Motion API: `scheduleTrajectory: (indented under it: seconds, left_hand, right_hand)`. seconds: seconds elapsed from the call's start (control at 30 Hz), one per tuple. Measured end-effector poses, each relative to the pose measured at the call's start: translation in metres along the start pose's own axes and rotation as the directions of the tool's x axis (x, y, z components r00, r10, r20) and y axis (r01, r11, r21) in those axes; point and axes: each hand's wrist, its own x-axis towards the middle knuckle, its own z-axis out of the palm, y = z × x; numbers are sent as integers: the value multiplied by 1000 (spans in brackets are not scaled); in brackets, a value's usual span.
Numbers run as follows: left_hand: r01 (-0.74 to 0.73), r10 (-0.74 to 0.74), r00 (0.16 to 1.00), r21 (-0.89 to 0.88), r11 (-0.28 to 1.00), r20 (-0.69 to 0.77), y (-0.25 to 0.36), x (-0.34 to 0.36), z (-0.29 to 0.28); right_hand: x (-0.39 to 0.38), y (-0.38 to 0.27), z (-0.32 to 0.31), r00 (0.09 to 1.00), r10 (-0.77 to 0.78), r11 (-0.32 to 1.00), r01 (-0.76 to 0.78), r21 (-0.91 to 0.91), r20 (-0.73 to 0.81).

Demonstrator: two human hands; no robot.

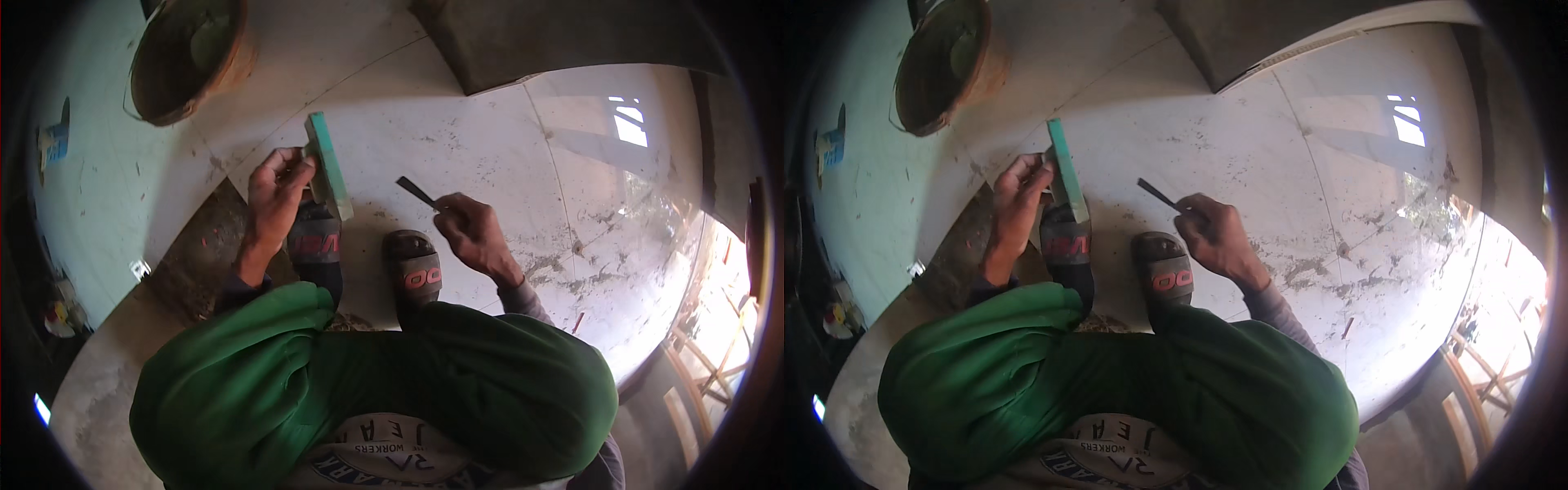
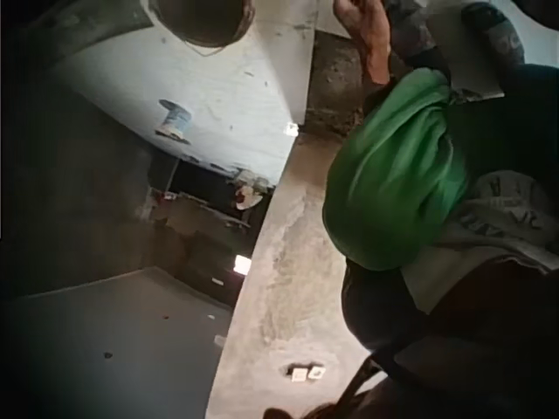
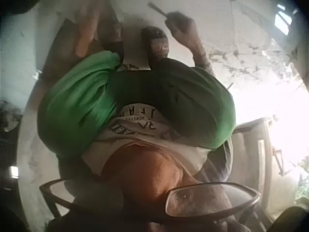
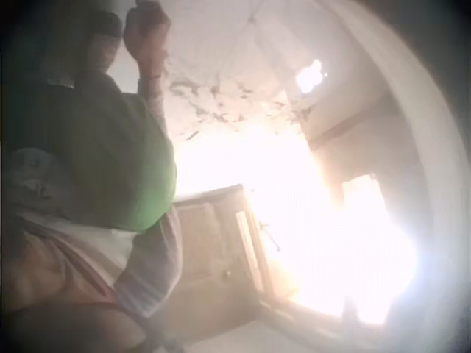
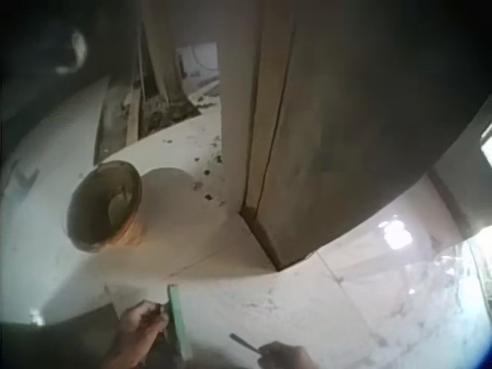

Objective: The person applies mortar to the edge of a wall and around a door frame using a small scraper. They pick up a tile, apply mortar to its back, and then press the tile onto the corner of the wall to fit it into place.

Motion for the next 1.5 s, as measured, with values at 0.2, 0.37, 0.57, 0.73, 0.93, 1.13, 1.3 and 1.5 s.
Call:
scheduleTrajectory:
  seconds: [0.2, 0.37, 0.57, 0.73, 0.93, 1.13, 1.3, 1.5]
  left_hand:
    - [-180, 164, 982, 202, 963, 95, -22, 44, 35]
    - [-277, 297, 955, 418, 865, 18, -30, 81, 49]
    - [-337, 333, 939, 432, 836, 88, -43, 96, 30]
    - [-486, 521, 854, 339, 806, -15, -19, 59, 2]
    - [-302, 269, 617, 93, 949, -739, 3, 58, -119]
    - [-469, 181, 801, -411, 781, -570, 59, 121, -201]
    - [-532, 265, 841, -636, 559, -471, 50, 163, -203]
    - [-598, 364, 785, -462, 654, -501, 79, 146, -151]
  right_hand:
    - [-28, -18, -61, 961, -30, 989, -12, -149, -274]
    - [-22, -12, -62, 945, -30, 986, -26, -167, -326]
    - [6, -24, -18, 965, -42, 989, 4, -149, -258]
    - [29, -69, -10, 988, -146, 969, 132, -208, -57]
    - [63, -134, -28, 887, -421, 778, 461, -428, 189]
    - [99, -229, 2, 786, -551, 641, 614, -460, 280]
    - [141, -260, 32, 742, -577, 495, 650, -577, 341]
    - [205, -265, 56, 683, -663, 395, 667, -632, 306]
